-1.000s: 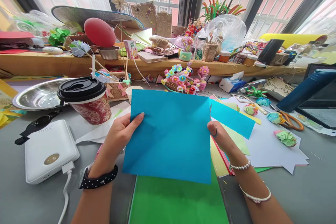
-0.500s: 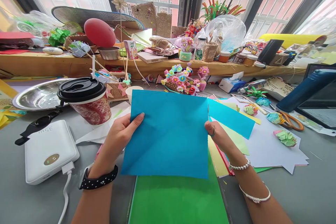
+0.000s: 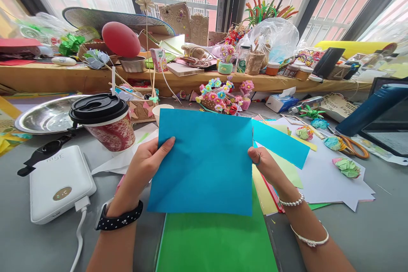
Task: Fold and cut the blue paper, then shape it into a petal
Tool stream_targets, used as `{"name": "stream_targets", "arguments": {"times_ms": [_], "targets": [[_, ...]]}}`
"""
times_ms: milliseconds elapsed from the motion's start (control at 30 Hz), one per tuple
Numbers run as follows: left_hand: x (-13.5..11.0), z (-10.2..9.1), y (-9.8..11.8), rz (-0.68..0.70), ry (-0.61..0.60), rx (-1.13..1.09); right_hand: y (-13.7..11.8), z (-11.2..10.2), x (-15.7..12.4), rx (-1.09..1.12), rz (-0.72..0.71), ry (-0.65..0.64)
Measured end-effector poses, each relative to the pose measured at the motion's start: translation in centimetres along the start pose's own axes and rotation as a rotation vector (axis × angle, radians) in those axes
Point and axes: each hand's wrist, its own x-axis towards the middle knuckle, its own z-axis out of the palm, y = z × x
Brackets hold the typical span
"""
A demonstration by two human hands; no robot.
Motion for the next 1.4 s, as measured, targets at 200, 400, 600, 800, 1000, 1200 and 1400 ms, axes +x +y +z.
{"name": "stream_targets", "arguments": {"times_ms": [200, 400, 600, 800, 1000, 1200, 1400], "targets": [[0.20, -0.12, -0.19, -0.025, -0.118, -0.075, -0.09, -0.01, -0.09, 0.002, -0.002, 0.004], [0.09, -0.02, -0.15, -0.046, -0.113, -0.094, -0.13, -0.05, -0.08, -0.002, -0.010, -0.005], [-0.02, -0.03, 0.03, -0.065, -0.109, -0.107, 0.00, -0.09, -0.04, 0.001, -0.004, -0.007], [0.00, -0.03, -0.07, -0.079, -0.106, -0.133, -0.16, -0.07, -0.07, 0.010, -0.008, 0.014], [-0.07, -0.01, -0.09, -0.059, -0.107, -0.148, -0.01, -0.05, -0.04, 0.015, -0.017, 0.009], [0.04, -0.06, -0.13, -0.048, -0.121, -0.141, 0.02, -0.02, -0.02, 0.005, -0.013, 0.006], [0.00, -0.06, -0.06, -0.061, -0.127, -0.133, 0.09, 0.02, -0.02, -0.007, -0.022, 0.007]]}}
